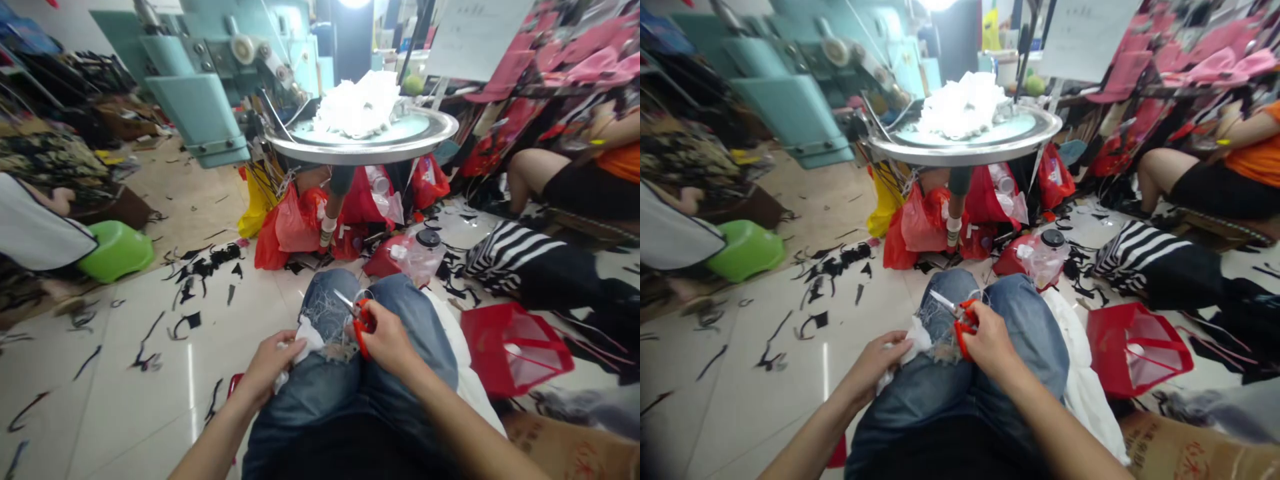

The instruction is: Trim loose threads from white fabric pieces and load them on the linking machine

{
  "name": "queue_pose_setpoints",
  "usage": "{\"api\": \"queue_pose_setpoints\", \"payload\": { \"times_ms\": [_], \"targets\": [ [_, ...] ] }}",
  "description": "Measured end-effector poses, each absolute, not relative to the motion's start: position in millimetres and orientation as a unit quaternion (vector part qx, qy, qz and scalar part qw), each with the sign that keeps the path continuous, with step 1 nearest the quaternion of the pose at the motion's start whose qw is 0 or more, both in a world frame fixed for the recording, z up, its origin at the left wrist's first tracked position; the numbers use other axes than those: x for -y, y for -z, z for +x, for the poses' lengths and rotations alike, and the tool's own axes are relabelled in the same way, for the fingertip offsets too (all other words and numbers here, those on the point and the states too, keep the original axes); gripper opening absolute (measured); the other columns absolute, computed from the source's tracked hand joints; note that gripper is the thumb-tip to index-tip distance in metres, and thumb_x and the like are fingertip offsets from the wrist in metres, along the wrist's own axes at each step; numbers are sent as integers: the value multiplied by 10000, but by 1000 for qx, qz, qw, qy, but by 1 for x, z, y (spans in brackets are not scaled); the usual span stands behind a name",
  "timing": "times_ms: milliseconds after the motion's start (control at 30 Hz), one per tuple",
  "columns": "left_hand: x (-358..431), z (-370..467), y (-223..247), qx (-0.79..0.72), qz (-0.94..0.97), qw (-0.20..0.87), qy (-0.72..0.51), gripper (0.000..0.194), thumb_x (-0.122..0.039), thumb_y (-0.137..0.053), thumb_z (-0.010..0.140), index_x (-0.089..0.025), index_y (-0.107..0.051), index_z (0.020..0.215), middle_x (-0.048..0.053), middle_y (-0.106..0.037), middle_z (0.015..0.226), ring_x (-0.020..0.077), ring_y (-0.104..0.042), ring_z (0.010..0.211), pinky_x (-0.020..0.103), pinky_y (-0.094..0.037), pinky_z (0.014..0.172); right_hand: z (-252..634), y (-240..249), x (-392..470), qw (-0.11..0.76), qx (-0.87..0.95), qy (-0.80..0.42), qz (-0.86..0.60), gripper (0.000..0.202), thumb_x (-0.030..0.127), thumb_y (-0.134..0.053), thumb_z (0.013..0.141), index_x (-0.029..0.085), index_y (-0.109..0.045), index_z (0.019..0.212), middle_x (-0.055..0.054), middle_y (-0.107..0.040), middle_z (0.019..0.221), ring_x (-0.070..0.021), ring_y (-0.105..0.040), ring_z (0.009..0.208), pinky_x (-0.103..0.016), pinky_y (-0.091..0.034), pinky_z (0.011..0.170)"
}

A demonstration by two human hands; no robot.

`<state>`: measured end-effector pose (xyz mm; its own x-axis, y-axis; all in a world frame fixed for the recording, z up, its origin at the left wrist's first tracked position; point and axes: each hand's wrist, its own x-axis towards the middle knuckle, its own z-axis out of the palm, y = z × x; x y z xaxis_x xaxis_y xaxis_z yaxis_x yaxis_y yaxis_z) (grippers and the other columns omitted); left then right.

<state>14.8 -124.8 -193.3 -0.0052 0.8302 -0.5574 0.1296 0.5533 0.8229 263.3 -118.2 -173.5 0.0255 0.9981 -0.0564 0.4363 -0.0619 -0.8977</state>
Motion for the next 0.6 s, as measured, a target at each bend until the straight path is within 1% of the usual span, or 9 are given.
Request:
{"api": "queue_pose_setpoints", "payload": {
  "times_ms": [67,100,167,233,300,400,467,533,600],
  "targets": [
    [125,17,191,-658,389,564,-312,423,-457,-812,610,-124,-687,840,14,-648,636,116,-530,550,188,-380,507,260,171,134,360,555,-526,-534,349,468,-749,711,191,-562,812,19,-541,725,-143,-496,668,-264,-402,638],
    [125,18,188,-660,387,551,-334,421,-462,-814,611,-127,-680,829,-2,-625,600,107,-512,527,184,-374,495,260,171,143,356,519,-613,-478,427,566,-720,727,183,-572,845,8,-554,753,-142,-508,676,-266,-411,642],
    [125,15,179,-651,368,544,-380,427,-473,-809,631,-141,-665,858,-33,-581,560,83,-460,479,168,-342,457,263,175,160,306,423,-775,-355,611,752,-566,766,157,-596,903,-32,-593,806,-139,-551,666,-278,-437,656],
    [126,13,169,-641,348,553,-403,447,-466,-818,632,-147,-659,903,-45,-566,557,65,-428,455,153,-318,431,268,184,173,225,340,-870,-278,762,853,-422,767,128,-620,897,-57,-616,788,-122,-571,591,-276,-452,631],
    [127,12,161,-635,335,559,-415,462,-451,-837,612,-145,-658,909,-49,-558,552,56,-423,449,142,-319,422,270,193,178,163,311,-900,-258,825,883,-381,752,108,-637,872,-59,-626,740,-104,-566,520,-258,-452,586],
    [131,16,155,-634,316,560,-429,449,-444,-851,599,-154,-646,872,-58,-537,533,51,-420,433,133,-310,399,263,201,170,106,302,-906,-277,830,876,-368,766,99,-647,855,-54,-636,703,-99,-571,487,-247,-458,549],
    [135,19,153,-628,308,568,-434,432,-438,-854,606,-158,-641,856,-60,-531,532,47,-418,427,128,-299,387,254,200,158,74,291,-906,-299,857,873,-288,794,95,-647,814,-58,-639,675,-99,-567,461,-249,-464,523],
    [138,21,151,-614,300,581,-442,416,-422,-862,610,-156,-642,842,-58,-532,544,39,-414,430,123,-302,390,244,198,146,85,285,-892,-339,846,841,-209,841,110,-622,735,-35,-607,591,-89,-525,399,-234,-445,459],
    [140,21,149,-598,285,588,-464,405,-404,-875,605,-148,-646,821,-52,-539,566,34,-421,446,123,-324,406,239,194,139,134,288,-869,-379,771,803,-230,875,142,-563,655,15,-532,487,-70,-442,325,-204,-387,374]
  ]
}}
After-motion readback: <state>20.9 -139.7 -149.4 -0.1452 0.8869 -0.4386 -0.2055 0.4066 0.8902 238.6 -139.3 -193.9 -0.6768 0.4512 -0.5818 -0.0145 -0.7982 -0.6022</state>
